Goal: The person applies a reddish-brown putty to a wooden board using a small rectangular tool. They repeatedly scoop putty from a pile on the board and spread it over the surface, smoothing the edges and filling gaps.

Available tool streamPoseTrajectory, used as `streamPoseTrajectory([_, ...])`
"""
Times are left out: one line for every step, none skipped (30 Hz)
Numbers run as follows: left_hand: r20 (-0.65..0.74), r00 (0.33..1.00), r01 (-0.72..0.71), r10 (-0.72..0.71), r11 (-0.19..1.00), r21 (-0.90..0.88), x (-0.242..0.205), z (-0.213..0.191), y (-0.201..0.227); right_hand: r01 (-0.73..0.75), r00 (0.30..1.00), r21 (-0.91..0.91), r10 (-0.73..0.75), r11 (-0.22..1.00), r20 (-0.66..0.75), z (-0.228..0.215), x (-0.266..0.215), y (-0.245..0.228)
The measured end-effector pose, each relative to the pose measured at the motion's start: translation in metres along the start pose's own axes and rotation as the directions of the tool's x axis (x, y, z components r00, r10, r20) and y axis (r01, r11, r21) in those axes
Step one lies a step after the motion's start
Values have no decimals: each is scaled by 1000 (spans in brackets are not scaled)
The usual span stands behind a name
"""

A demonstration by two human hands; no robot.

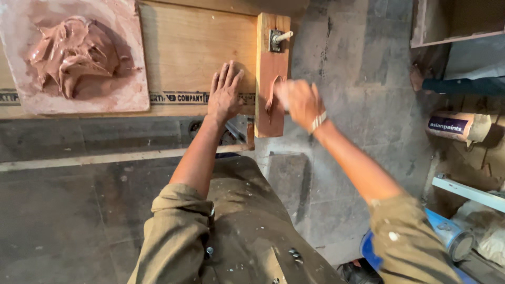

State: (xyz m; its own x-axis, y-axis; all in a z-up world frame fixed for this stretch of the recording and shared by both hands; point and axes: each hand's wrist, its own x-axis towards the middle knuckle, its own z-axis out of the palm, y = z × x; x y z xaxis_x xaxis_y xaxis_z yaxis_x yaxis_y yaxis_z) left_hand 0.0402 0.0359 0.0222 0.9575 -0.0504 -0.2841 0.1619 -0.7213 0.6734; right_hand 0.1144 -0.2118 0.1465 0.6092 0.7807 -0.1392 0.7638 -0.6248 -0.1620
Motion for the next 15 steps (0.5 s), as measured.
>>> streamPoseTrajectory([1,1000,-2,2,1000,8,-1,1,1,-16,999,-6,16,1000,-34,0,22,11])
streamPoseTrajectory([1,1000,-3,3,1000,17,-1,2,2,-32,997,-12,31,999,-67,0,34,16])
streamPoseTrajectory([1,1000,-3,3,1000,26,0,1,1,-51,997,76,55,996,-53,1,35,12])
streamPoseTrajectory([-3,1000,-5,6,999,45,1,1,-1,-71,996,164,77,984,-35,5,36,8])
streamPoseTrajectory([-10,1000,-6,6,998,58,3,2,0,-89,995,245,95,965,-12,10,35,7])
streamPoseTrajectory([-16,1000,-6,7,997,72,2,4,0,-101,995,199,95,975,36,17,26,-2])
streamPoseTrajectory([-17,1000,-1,2,999,54,2,5,0,-110,992,151,99,982,83,24,8,-17])
streamPoseTrajectory([-17,1000,3,-3,999,36,1,6,-1,-127,957,36,113,991,267,34,-7,-37])
streamPoseTrajectory([-23,1000,2,-2,1000,16,2,9,1,-121,888,-88,148,989,435,40,-28,-52])
streamPoseTrajectory([-33,999,11,-10,1000,27,-2,11,3,-9,975,-52,20,999,222,40,-55,-66])
streamPoseTrajectory([-53,999,10,-8,999,43,-1,10,2,111,994,-50,-112,993,-16,39,-71,-71])
streamPoseTrajectory([-74,997,10,-6,998,59,2,11,5,86,995,1,-86,996,57,32,-83,-69])
streamPoseTrajectory([-73,997,21,-17,999,46,3,10,6,66,989,60,-74,996,126,25,-87,-69])
streamPoseTrajectory([-72,997,32,-29,999,33,5,9,7,44,979,118,-66,992,195,15,-85,-64])
streamPoseTrajectory([-59,997,52,-51,999,14,1,12,10,66,991,219,-90,974,101,5,-79,-52])
